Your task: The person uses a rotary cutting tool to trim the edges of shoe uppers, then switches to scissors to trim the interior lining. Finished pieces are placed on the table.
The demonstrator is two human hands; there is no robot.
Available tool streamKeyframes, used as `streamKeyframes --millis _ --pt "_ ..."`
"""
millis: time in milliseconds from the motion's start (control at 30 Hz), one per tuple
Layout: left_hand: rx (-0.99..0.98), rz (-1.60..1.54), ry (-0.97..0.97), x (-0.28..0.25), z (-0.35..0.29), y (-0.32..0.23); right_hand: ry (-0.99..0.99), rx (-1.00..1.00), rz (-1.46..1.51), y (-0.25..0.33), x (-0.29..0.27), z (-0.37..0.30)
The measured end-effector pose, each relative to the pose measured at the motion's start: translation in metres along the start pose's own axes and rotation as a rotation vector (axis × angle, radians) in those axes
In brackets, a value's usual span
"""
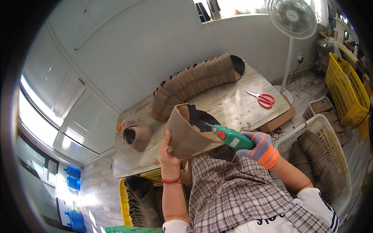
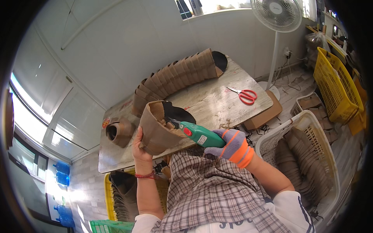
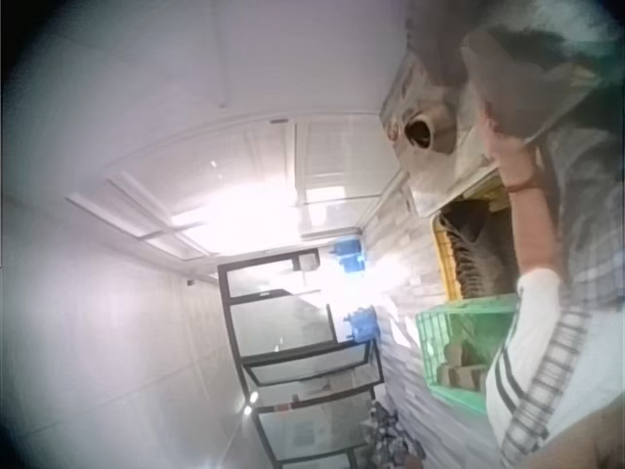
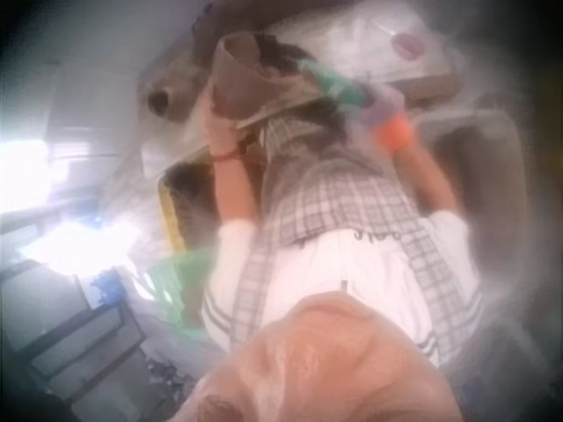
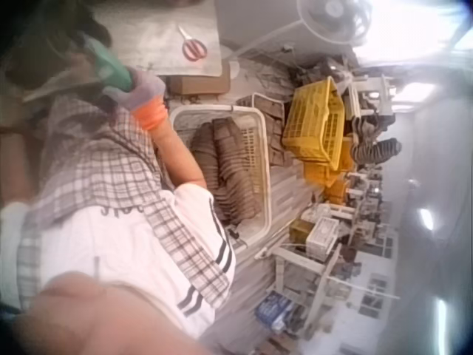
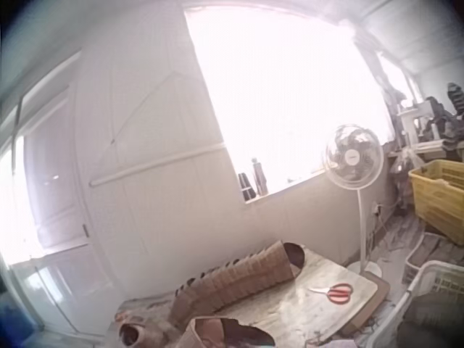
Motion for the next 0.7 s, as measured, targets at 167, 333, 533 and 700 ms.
streamKeyframes --millis 167,333,533,700 --pt "-0.113 -0.213 0.196 -0.005 -0.005 -0.015 0.042 -0.18 -0.381 -0.013 -0.024 -0.015" --pt "-0.11 -0.368 0.063 -0.036 -0.005 -0.016 -0.012 -0.335 -0.543 -0.012 -0.034 -0.027" --pt "-0.149 -0.466 0.091 -0.033 -0.005 -0.005 0.024 -0.426 -0.523 -0.001 -0.033 -0.024" --pt "-0.22 -0.555 0.143 -0.034 -0.003 0.001 0.056 -0.418 -0.505 0.005 -0.03 -0.02"
Point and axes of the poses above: each hand's wrist, its own z-axis towards the middle knuckle, its own x-axis out of the palm, y = z × x, the point moved 10 cm from there along z, towards the middle knuckle, and after that the axes turned 13 degrees about -x, right-handed, at the moved point
